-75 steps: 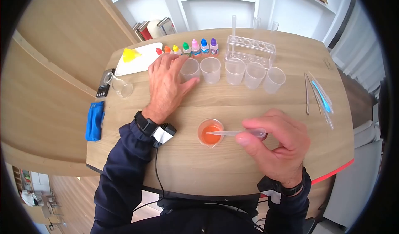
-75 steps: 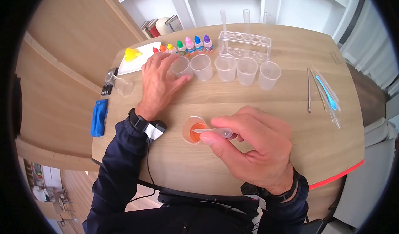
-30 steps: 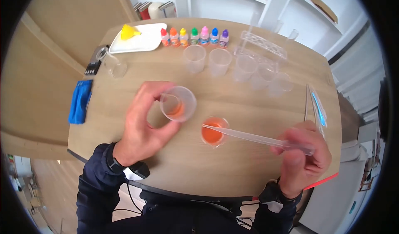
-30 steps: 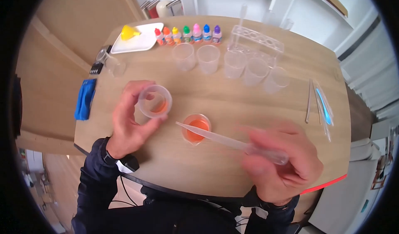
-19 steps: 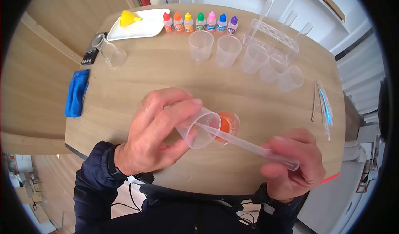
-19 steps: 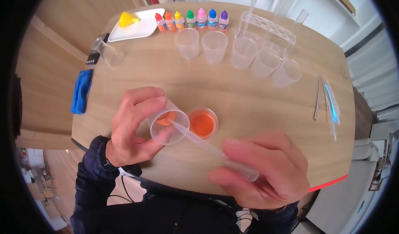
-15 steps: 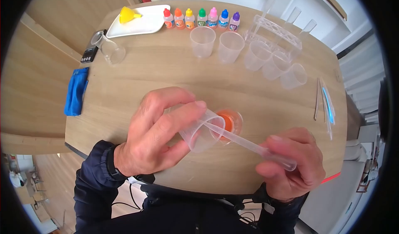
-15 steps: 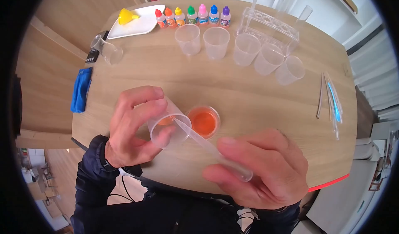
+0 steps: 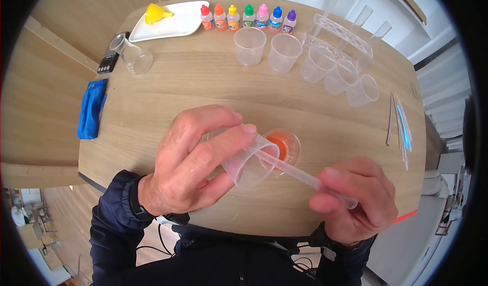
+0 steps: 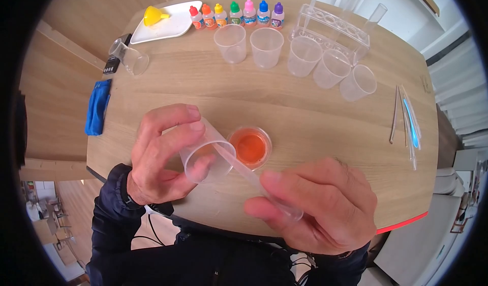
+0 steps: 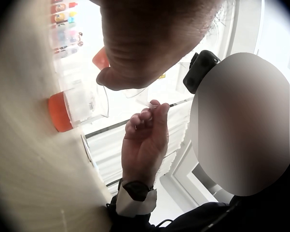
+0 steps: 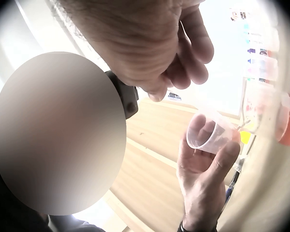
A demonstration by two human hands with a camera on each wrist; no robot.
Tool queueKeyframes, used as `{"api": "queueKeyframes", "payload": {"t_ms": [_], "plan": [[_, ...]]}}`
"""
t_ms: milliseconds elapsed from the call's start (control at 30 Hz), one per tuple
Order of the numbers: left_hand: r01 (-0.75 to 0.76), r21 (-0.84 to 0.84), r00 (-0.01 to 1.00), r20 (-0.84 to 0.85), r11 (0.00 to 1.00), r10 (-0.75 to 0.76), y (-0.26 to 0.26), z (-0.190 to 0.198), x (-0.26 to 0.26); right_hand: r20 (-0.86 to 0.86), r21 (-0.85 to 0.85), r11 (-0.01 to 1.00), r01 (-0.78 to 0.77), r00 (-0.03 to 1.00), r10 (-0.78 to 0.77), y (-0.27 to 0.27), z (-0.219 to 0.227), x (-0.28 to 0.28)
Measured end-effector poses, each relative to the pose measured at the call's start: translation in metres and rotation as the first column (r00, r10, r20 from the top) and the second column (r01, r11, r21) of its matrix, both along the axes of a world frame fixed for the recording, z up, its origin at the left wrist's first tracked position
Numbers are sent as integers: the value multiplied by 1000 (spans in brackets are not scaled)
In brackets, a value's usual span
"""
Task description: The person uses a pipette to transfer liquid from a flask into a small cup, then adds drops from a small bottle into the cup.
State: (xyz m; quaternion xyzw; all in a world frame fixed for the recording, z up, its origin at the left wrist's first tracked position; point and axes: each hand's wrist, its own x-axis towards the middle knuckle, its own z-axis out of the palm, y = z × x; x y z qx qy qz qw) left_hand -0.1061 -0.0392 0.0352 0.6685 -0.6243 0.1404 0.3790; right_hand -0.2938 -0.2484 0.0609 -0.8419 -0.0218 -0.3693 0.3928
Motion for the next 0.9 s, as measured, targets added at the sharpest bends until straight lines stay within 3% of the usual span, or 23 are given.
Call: {"api": "queueKeyframes", "payload": {"t_ms": [333,533,700,900], "plan": [[7,-5,1000,-10,1000,-7,1,-1,2,21,-29,998,-47,999,47,-4,-1,2],[-94,36,994,-43,995,96,4,-2,10,135,131,991,10,990,-28,-27,2,-25],[-193,37,976,-98,981,195,3,-5,18,48,148,982,115,991,-123,-33,9,-33],[-197,33,974,-109,980,200,2,-6,18,-42,33,986,165,986,-163,-28,12,-31]]}}
